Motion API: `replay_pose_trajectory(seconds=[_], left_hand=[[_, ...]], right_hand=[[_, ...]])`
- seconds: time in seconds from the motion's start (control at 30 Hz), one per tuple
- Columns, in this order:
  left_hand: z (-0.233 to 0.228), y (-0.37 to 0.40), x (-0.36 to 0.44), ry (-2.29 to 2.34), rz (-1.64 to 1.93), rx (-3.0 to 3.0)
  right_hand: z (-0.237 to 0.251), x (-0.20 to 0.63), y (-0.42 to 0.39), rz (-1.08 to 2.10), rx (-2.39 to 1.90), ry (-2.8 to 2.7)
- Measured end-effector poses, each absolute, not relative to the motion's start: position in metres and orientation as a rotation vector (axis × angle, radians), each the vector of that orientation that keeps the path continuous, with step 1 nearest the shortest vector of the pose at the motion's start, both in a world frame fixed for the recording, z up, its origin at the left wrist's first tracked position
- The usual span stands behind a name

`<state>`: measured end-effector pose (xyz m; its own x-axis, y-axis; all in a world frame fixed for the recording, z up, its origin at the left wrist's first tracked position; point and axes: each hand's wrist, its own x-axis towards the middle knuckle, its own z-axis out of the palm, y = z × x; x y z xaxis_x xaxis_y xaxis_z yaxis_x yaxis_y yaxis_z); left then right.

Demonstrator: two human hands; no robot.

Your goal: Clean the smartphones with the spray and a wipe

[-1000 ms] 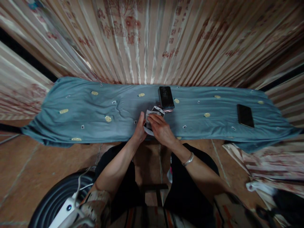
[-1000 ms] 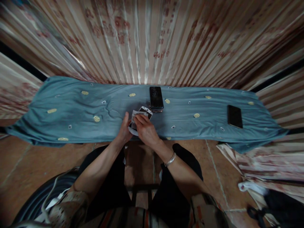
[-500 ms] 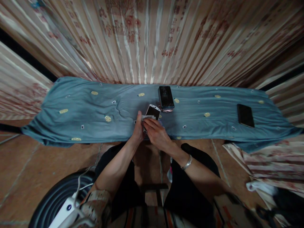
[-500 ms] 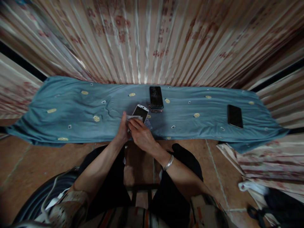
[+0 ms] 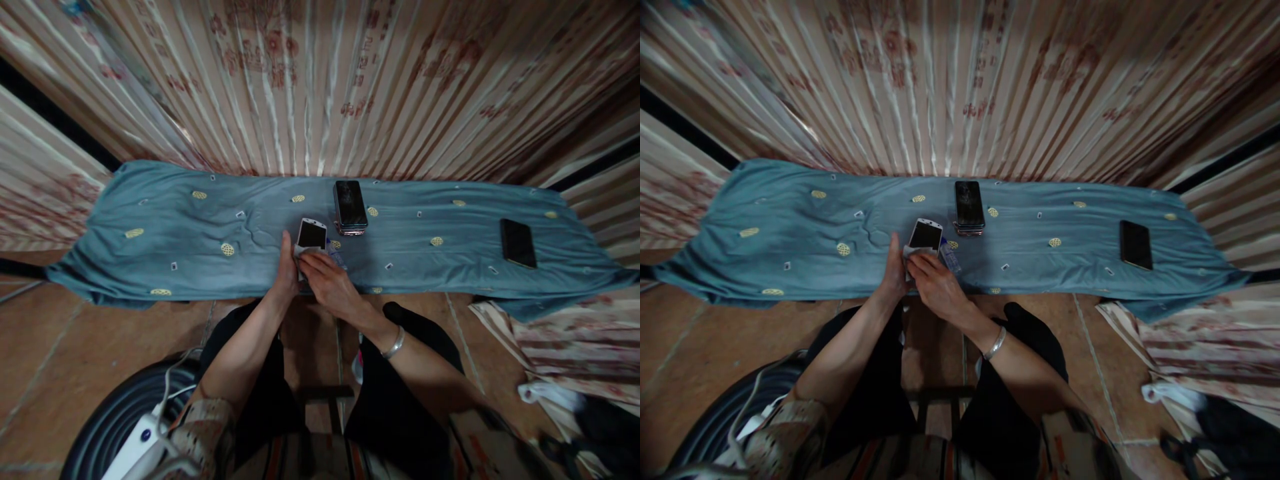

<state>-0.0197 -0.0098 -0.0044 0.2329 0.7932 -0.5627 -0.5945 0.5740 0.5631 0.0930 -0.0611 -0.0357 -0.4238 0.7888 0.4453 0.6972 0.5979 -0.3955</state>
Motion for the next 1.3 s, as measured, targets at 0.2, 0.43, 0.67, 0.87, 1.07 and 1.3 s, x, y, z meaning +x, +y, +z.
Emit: replay_pose_trajectory(seconds=[0.2,0.43,0.67,0.87,1.07,1.3], left_hand=[[-0.002,-0.004,-0.022,0.896,1.004,0.243],[-0.014,0.006,-0.030,0.865,1.092,0.266],[-0.020,0.008,-0.033,0.829,1.103,0.310],[-0.019,0.005,-0.026,0.819,1.061,0.293],[-0.014,-0.002,-0.020,0.830,1.046,0.298],[-0.019,-0.008,-0.017,0.869,1.047,0.317]], right_hand=[[-0.036,0.095,-0.061,0.212,-1.194,-2.216],[-0.035,0.103,-0.058,0.152,-1.184,-2.194],[-0.042,0.113,-0.049,0.224,-1.216,-2.103],[-0.046,0.125,-0.040,0.296,-1.258,-2.011],[-0.050,0.137,-0.029,0.268,-1.311,-1.909],[-0.057,0.155,-0.009,0.241,-1.358,-1.720]])
